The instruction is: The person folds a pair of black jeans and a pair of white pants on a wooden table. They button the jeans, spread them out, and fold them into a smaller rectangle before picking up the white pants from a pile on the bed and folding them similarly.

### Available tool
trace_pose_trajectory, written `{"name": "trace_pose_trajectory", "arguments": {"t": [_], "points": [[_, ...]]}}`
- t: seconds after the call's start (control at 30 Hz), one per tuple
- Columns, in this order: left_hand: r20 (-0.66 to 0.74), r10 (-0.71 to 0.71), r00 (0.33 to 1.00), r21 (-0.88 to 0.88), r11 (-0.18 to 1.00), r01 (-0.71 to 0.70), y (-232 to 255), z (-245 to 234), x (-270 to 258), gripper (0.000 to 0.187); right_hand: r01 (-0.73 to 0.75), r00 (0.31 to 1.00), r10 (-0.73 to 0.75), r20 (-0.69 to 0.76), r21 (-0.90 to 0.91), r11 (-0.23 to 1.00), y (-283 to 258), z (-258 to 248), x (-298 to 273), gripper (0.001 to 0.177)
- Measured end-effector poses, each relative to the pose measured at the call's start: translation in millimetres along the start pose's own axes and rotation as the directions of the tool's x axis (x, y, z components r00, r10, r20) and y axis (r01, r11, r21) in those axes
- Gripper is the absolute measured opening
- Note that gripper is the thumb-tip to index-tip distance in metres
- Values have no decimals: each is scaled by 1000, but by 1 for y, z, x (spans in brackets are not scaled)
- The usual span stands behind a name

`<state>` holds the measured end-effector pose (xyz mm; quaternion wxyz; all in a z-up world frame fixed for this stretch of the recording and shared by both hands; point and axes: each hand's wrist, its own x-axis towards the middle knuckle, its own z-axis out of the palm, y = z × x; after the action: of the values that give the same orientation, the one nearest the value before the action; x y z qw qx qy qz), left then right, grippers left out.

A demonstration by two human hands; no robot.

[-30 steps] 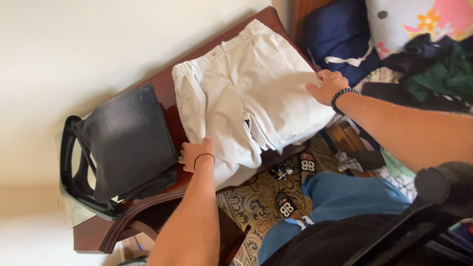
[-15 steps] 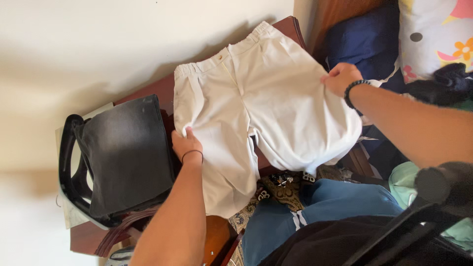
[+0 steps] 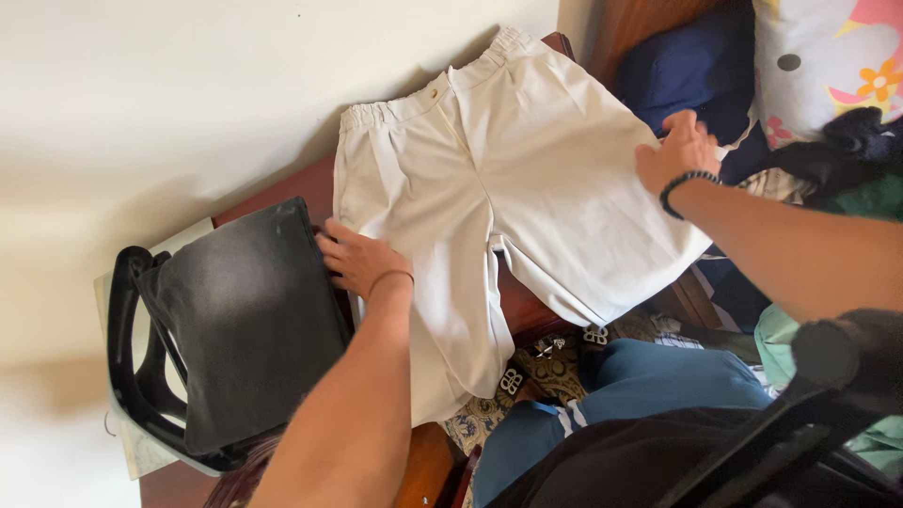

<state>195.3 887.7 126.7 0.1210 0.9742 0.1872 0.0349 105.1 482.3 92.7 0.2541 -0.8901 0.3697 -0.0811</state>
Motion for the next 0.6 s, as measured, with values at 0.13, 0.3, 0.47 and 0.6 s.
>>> {"name": "trace_pose_trajectory", "arguments": {"t": [0.13, 0.3, 0.47, 0.6], "points": [[-214, 573, 791, 178, 819, -545, -20, 18, -23, 59, 354, 929, -349, -127, 16, 935, -32, -11, -53, 51], [170, 454, 874, -129, 890, -437, -27, 25, -35, 73, 730, 674, -707, 213, -44, 682, -54, 11, -103, 59], [257, 357, 898, -145, 933, -330, -39, 23, -17, 70, 687, 696, -559, 450, -192, 701, -57, 11, -104, 80], [270, 304, 914, -74, 953, -295, -37, 23, -19, 90, 542, 791, -314, 526, -362, 759, -67, 9, -110, 90]]}}
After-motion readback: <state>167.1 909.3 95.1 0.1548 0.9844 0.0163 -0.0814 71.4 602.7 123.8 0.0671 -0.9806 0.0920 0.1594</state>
